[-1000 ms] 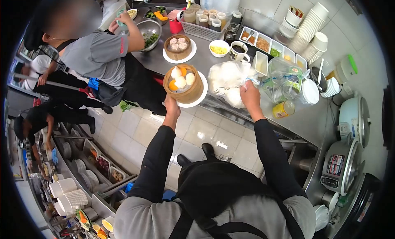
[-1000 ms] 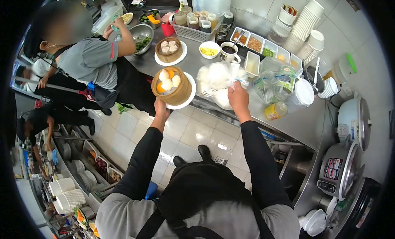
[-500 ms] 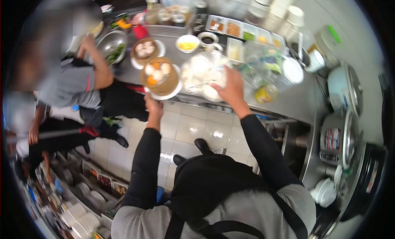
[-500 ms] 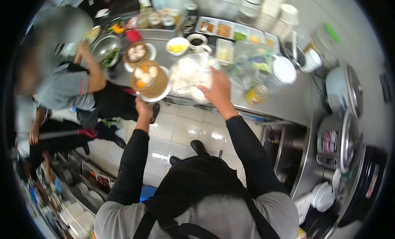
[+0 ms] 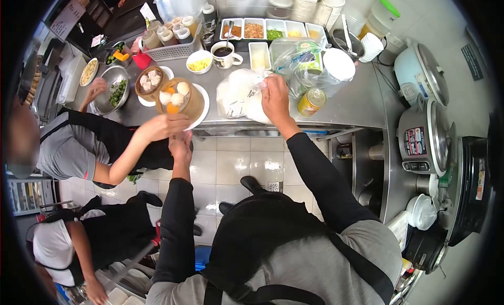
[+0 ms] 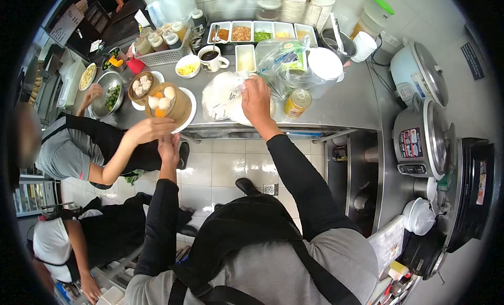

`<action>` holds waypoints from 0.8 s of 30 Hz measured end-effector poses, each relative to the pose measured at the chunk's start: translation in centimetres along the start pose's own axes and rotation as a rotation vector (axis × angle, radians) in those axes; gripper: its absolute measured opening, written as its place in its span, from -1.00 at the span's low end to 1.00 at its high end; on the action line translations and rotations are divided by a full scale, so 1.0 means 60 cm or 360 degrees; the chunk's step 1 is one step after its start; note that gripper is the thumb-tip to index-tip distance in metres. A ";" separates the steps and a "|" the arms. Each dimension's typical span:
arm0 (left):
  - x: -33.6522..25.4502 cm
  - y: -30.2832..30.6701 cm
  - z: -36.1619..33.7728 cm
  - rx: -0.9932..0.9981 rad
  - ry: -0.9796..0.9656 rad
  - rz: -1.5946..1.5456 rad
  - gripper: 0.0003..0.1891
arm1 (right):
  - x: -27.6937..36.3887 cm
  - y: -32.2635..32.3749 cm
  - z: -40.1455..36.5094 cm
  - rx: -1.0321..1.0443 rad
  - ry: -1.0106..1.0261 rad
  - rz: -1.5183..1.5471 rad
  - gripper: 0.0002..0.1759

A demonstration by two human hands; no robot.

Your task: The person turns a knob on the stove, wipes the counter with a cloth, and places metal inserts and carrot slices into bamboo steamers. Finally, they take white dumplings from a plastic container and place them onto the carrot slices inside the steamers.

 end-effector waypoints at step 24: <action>0.223 0.212 -0.101 0.0080 0.0671 0.0796 -0.81 | -0.296 0.536 0.054 -0.0080 -0.0859 -0.0714 -0.80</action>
Point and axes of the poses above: each hand's wrist, its own z-axis towards the middle knuckle, its own y-axis out of the back of the hand, x = y × z, the point moved 10 cm from there along z, towards the middle knuckle, and after that the axes turned 3 degrees about -x, right-handed, at the moved point
